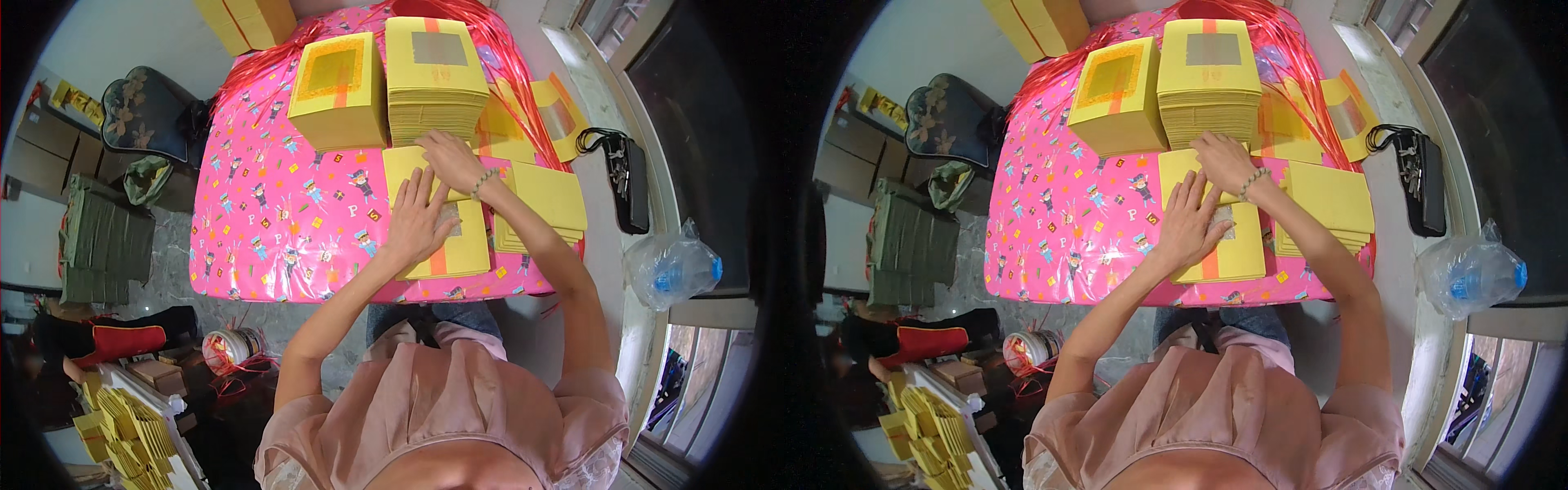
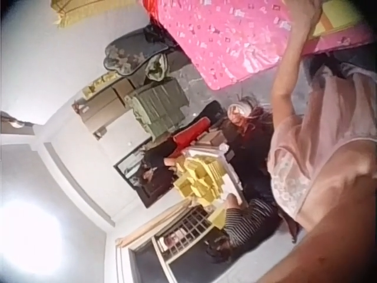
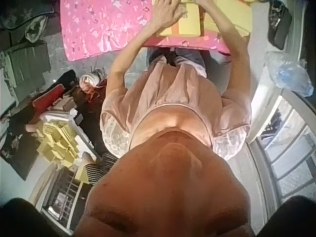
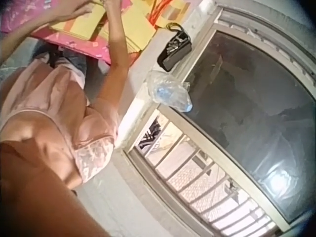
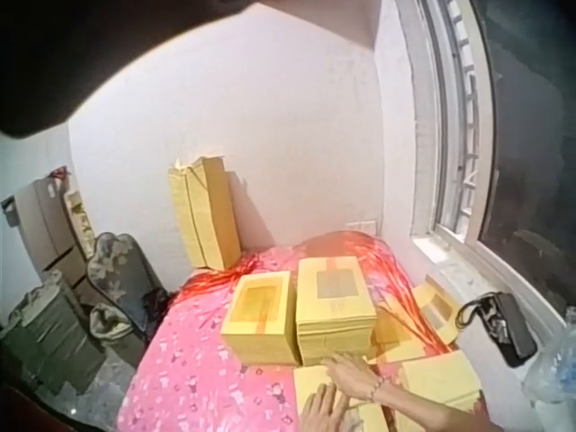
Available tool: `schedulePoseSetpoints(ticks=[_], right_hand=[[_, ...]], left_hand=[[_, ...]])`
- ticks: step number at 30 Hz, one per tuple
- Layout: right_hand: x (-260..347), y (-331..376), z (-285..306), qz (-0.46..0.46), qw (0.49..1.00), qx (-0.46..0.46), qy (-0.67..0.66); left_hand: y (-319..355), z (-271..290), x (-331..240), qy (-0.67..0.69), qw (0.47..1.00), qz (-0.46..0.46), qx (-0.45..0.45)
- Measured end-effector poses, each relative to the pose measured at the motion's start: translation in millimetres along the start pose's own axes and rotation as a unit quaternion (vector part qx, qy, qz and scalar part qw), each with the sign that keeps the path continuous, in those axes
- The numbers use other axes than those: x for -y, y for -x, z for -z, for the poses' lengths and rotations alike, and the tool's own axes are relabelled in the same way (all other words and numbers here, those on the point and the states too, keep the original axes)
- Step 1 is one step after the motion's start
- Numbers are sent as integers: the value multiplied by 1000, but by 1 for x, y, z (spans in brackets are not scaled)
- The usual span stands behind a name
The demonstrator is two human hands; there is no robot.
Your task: Sorting and stacking bundles of yellow joss paper on a table.
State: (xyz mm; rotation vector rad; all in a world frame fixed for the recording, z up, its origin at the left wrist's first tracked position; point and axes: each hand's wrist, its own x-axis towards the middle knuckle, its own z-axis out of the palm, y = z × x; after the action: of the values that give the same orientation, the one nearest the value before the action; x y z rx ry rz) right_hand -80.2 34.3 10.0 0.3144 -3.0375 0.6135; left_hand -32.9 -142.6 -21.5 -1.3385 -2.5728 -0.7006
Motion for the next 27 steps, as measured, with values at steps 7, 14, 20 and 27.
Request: schedulePoseSetpoints(ticks=[7,14,20,27], right_hand=[[23,79,-11,-14,996,-89,6],[23,101,-22,-2,996,-84,1],[18,105,-31,5,998,-69,15],[15,105,-35,7,998,-66,19]], left_hand=[[1,-2,3,7,1000,-1,-10],[2,-5,3,10,1000,-7,-15],[3,-6,4,-1,1000,-5,4],[2,-3,8,4,1000,-9,7]])
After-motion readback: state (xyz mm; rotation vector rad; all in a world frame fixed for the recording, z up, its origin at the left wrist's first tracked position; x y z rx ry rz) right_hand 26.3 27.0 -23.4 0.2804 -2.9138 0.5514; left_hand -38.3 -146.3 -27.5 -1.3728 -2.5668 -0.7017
